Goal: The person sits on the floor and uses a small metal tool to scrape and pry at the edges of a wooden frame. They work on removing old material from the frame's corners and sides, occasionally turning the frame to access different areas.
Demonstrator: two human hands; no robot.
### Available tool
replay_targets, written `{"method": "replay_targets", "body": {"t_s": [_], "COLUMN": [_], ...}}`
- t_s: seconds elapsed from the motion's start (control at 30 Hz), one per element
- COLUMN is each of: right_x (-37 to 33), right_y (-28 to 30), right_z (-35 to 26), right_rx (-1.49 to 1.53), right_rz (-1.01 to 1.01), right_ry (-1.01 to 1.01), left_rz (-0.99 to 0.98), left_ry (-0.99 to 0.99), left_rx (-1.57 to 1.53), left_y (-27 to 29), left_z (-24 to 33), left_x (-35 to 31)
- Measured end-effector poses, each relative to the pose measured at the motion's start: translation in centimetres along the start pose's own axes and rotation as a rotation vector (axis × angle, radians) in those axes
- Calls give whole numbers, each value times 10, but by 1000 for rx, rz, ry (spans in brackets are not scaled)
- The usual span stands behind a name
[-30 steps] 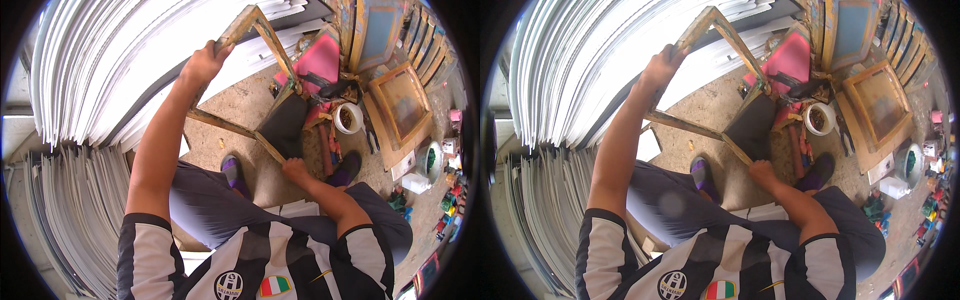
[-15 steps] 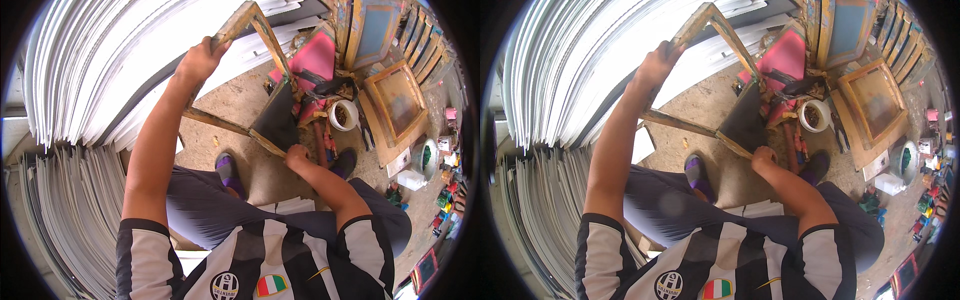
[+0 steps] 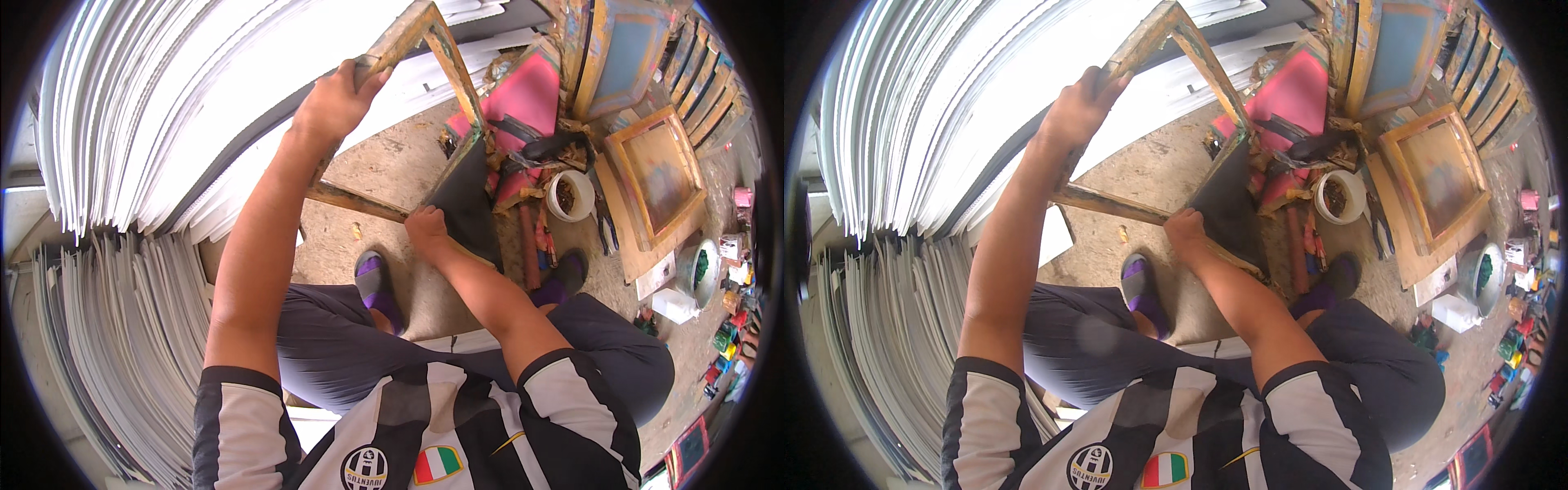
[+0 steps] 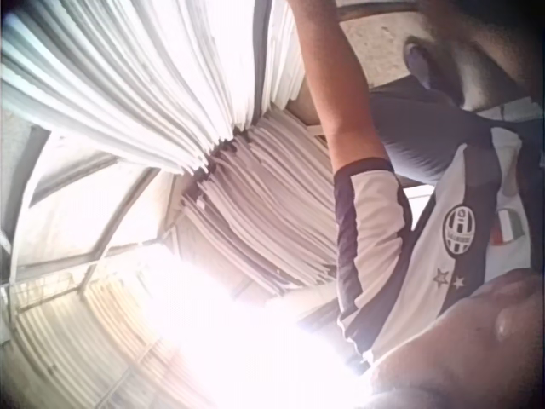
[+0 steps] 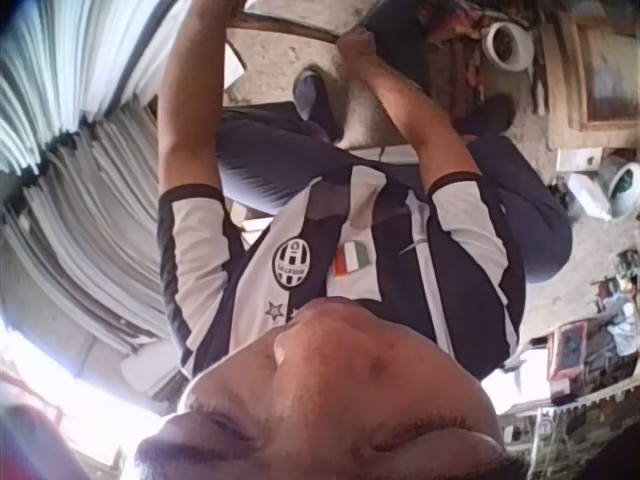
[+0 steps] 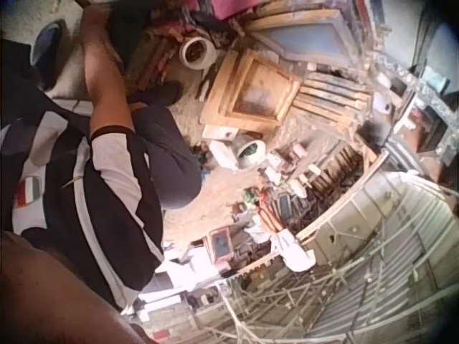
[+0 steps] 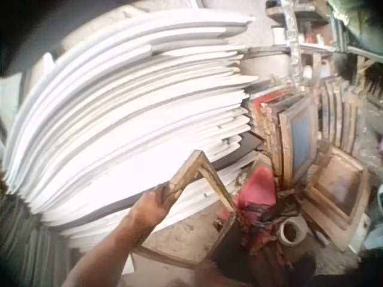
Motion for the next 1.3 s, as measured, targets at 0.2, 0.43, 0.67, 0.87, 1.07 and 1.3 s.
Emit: {"method": "replay_targets", "body": {"t_s": [0.2,0.43,0.67,0.87,1.07,1.3], "right_x": [-8,-43,-103,-117,-100,-72], "right_y": [-16,-15,-47,-35,1,78], "right_z": [16,40,75,98,88,52], "right_rx": [49,71,19,16,232,461], "right_rz": [101,355,249,199,202,126], "right_ry": [216,297,272,239,349,525], "left_rz": [-33,9,-21,-3,-31,-143], "left_ry": [19,93,-90,-42,63,-47], "left_rx": [-8,-40,44,-154,-203,-556], "left_y": [-2,-10,-11,-25,-23,41], "left_z": [-3,-32,23,-33,-83,-67], "left_x": [3,1,21,16,1,-10]}}
Point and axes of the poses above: each hand's wrist, its own x-axis towards the middle knuckle, its own y-axis out of the back of the hand, z = x × y, the point moved 5 cm from there along x, towards the middle knuckle, and after that the axes turned 8 degrees about x, right-handed, at the moved point
